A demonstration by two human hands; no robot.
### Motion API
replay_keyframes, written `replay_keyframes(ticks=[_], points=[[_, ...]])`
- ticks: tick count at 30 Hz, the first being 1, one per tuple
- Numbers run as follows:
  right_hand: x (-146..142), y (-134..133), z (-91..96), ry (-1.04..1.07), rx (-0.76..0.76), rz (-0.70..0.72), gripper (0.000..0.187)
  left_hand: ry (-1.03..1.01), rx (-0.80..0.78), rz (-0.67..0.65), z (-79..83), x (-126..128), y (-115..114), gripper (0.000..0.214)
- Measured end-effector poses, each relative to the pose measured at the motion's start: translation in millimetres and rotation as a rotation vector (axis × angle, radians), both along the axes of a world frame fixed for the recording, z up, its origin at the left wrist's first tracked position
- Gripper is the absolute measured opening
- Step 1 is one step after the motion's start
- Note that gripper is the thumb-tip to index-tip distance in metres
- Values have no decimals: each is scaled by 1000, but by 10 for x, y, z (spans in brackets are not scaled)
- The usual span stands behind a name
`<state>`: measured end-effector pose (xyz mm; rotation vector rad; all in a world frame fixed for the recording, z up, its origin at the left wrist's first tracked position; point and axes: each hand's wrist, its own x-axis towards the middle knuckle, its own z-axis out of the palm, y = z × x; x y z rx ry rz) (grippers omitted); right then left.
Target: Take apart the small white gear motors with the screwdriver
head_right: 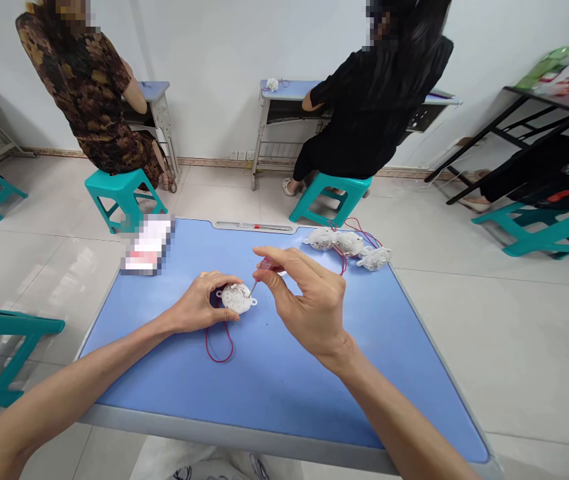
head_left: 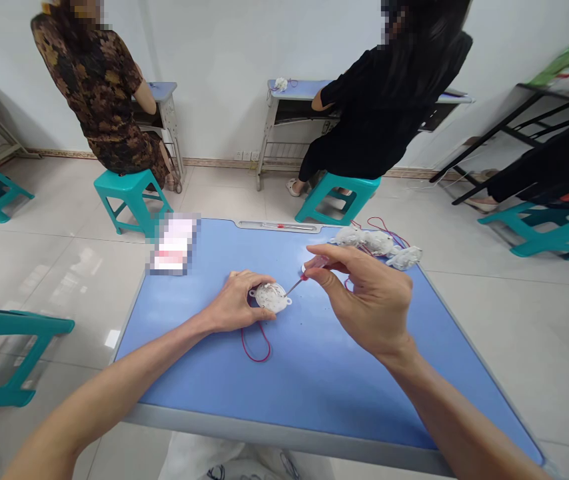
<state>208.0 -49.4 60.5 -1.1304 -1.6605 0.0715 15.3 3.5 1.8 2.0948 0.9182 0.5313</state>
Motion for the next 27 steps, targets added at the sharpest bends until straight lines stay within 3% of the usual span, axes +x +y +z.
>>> replay_keyframes(ticks=[12,19,27], points=[[-11,-70,34,82,-186,209,22,-1,3,2,-8,-7,-1,53],[-54,-17,-28,42,-77,110,17,-2,-10,5,-13,-7,-4,54],[-37,-79,-25,174,-137,116,35,-1,3,5,2,-2,-6,53]])
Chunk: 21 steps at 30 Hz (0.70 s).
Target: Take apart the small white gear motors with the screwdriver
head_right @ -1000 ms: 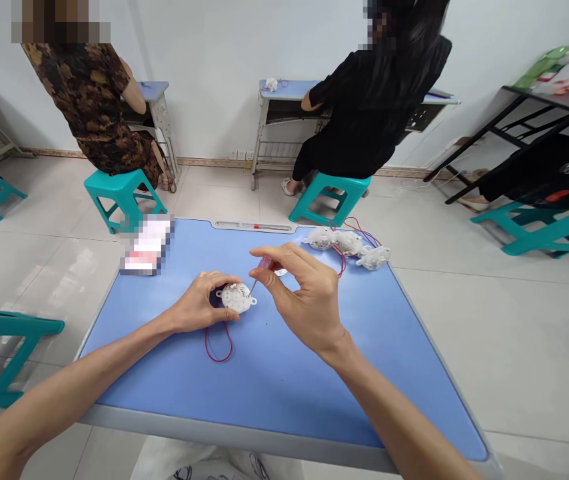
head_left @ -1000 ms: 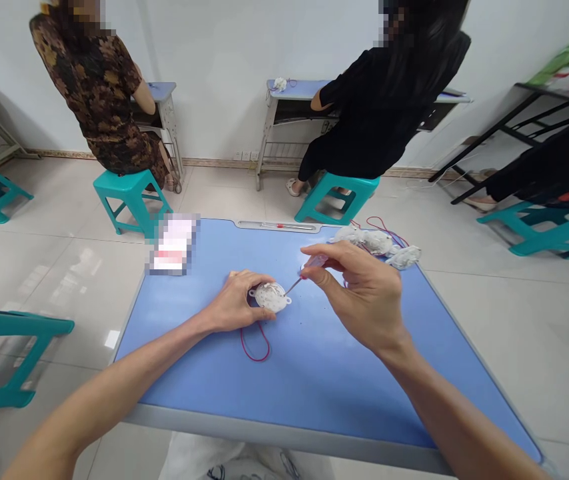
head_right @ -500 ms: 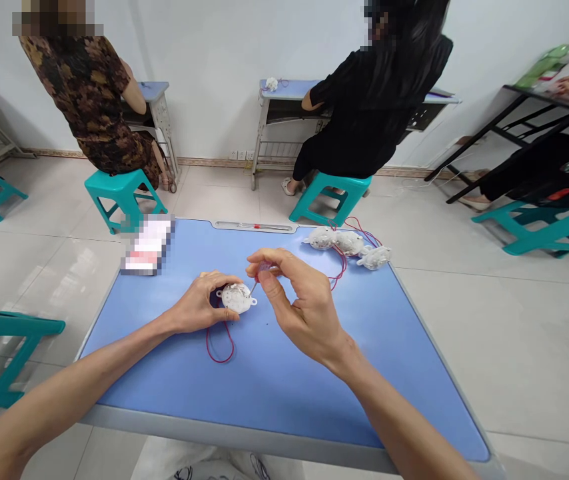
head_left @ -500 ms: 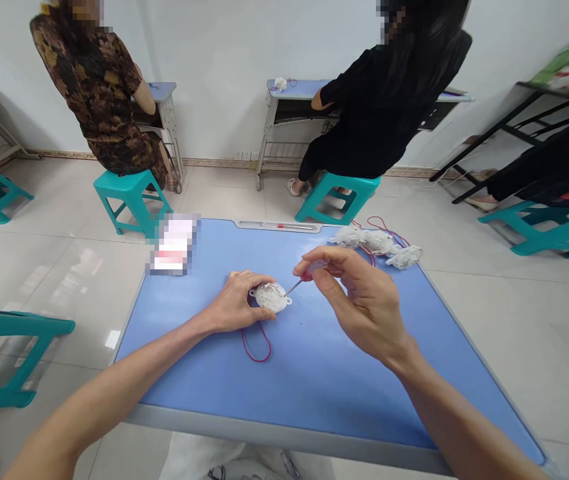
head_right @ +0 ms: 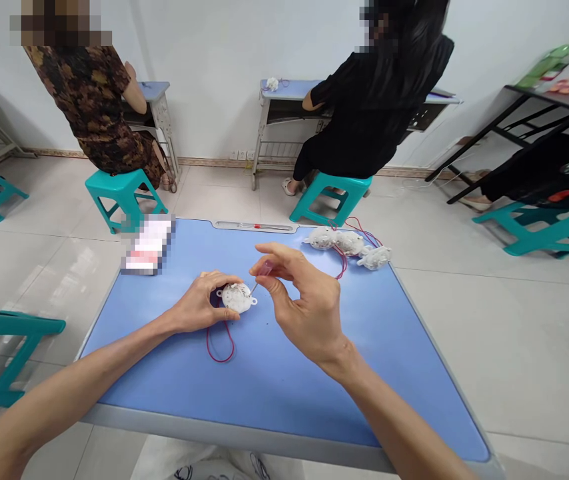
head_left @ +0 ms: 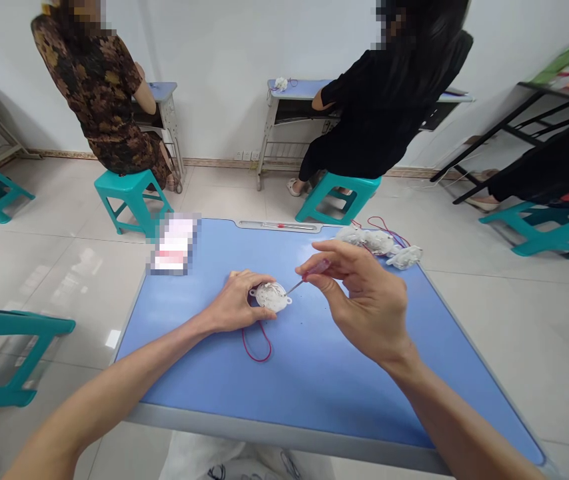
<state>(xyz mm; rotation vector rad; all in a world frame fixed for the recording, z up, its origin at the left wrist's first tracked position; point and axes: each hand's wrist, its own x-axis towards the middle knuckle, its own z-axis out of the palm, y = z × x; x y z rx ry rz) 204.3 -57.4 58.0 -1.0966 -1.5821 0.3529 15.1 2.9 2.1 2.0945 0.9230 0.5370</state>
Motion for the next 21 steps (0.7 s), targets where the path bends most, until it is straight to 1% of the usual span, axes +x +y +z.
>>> replay_keyframes(ticks=[5,8,12,14,16,18,21], points=[[21,-27,48,-62,-68,88,32,8,0,10,-18,-3,3,55],[0,-2,64,-143,0,99,27,0,5,18,-27,-6,4,56],[-36,46,71,-195,126,9,13,-6,6,16,-22,-8,2,55],[-38,52,74,-202,131,-41,14,-6,7,15,-15,-8,2,55],[-28,45,75,-195,119,-63,19,-9,5,13,-8,-9,2,54],[-12,34,75,-164,108,-61,24,-13,1,9,-5,-10,4,54],[9,28,85,-120,61,-13,28,-6,5,13,-8,-14,6,54]])
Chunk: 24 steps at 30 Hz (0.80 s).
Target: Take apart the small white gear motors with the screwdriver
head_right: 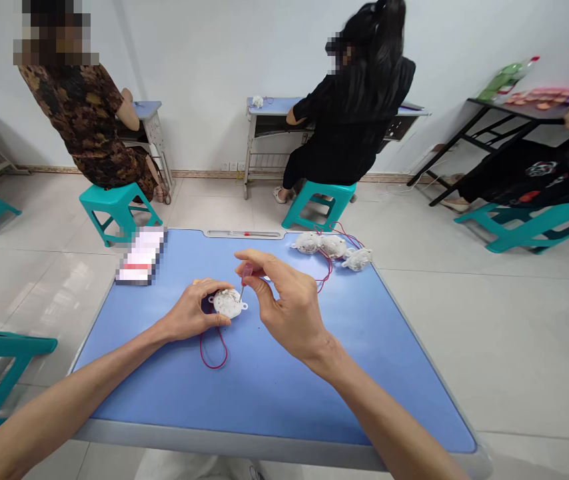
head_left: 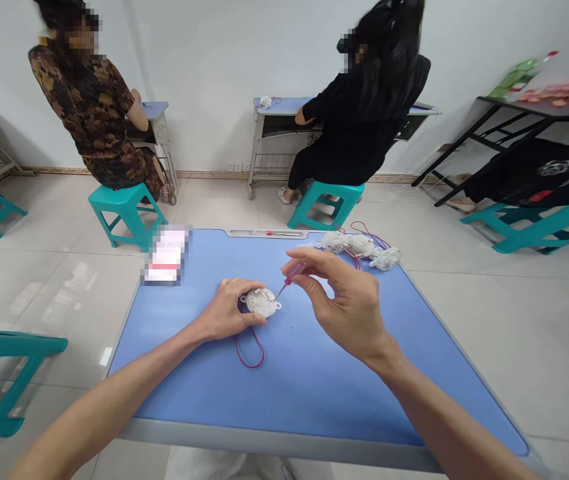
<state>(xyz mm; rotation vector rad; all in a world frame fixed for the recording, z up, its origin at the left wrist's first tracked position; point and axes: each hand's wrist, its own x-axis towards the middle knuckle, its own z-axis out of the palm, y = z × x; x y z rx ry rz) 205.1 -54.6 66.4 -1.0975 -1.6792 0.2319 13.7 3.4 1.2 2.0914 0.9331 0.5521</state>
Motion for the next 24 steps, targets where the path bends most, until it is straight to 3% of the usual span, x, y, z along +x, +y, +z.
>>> replay_keyframes(ticks=[3,10,19,24], points=[[-3,13,26,-11,-40,58,28,13,6,16,-4,-5,0,54],[-65,58,35,-55,95,22,18,1,-2,16,13,-1,-1,54],[-6,-5,-8,-53,22,-1,37,-4,-17,14,34,-7,-12,53],[-9,13,26,-123,50,19,24,-8,-7,13,2,-12,-4,57]])
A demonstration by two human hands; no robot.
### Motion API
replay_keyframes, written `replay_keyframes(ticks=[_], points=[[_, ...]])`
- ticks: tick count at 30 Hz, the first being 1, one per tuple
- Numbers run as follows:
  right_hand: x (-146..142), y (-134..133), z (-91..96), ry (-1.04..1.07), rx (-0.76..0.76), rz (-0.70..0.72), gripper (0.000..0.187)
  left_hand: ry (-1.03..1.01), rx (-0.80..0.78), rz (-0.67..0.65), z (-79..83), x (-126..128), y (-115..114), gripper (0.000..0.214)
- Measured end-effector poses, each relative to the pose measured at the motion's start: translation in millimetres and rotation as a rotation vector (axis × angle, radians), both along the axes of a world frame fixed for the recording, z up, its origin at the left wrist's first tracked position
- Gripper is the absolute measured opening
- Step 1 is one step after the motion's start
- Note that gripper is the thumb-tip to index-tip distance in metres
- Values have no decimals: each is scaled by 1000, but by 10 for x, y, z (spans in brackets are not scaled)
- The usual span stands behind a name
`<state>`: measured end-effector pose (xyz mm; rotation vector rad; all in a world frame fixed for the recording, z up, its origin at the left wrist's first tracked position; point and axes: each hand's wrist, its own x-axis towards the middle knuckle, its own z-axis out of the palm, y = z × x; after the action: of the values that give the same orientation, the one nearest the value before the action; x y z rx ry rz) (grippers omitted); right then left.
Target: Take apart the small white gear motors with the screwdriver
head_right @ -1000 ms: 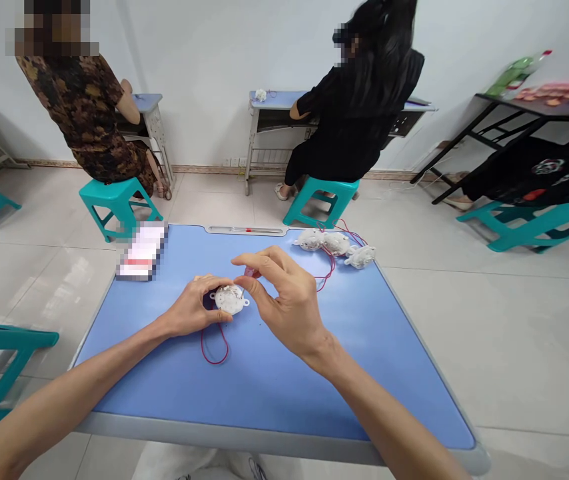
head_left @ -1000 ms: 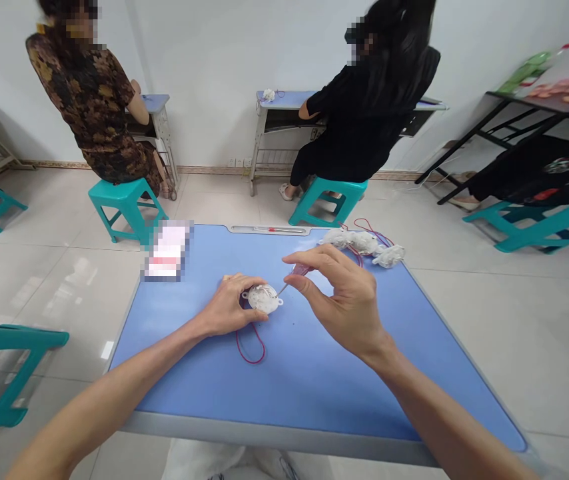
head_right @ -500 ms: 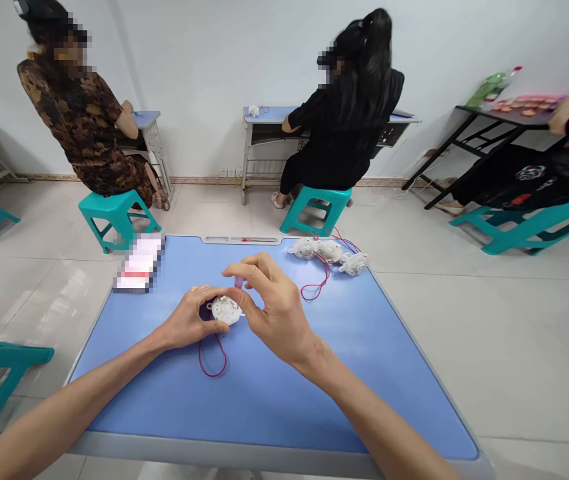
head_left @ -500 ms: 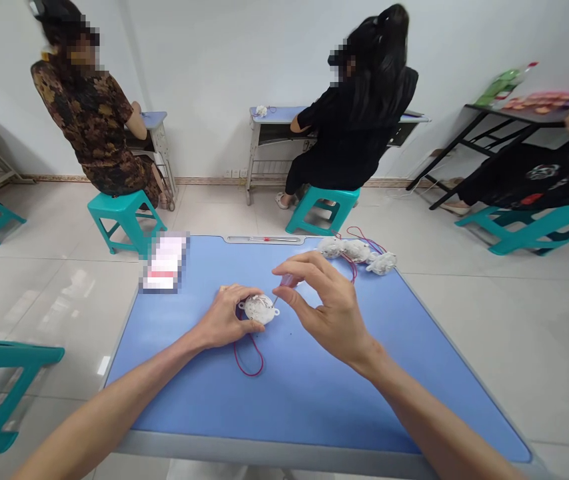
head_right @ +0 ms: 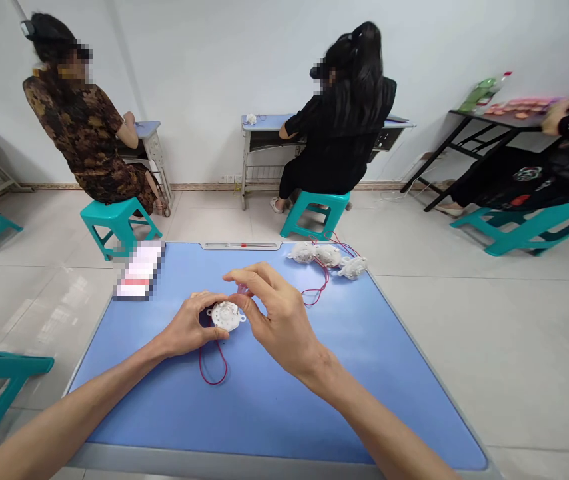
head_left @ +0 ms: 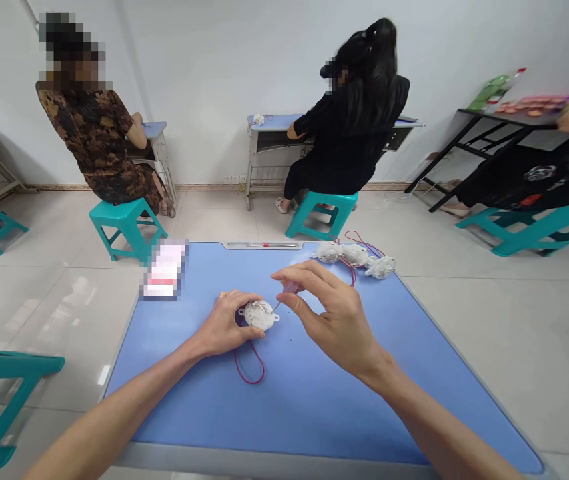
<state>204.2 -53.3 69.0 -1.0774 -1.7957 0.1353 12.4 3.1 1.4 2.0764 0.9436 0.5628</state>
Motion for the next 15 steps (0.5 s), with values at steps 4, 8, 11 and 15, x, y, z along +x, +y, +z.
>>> replay_keyframes(ticks=[4,8,11,15], points=[[9,1,33,-38,7,-22,28,2,3,6,-17,4,10,56],[14,-22,51,-12,4,3,35,6,-8,12,-7,16,11,56],[9,-30,58,10,-5,24,36,5,-15,19,0,22,9,57],[-6,-18,51,4,5,41,31,1,-1,25,4,22,5,58]])
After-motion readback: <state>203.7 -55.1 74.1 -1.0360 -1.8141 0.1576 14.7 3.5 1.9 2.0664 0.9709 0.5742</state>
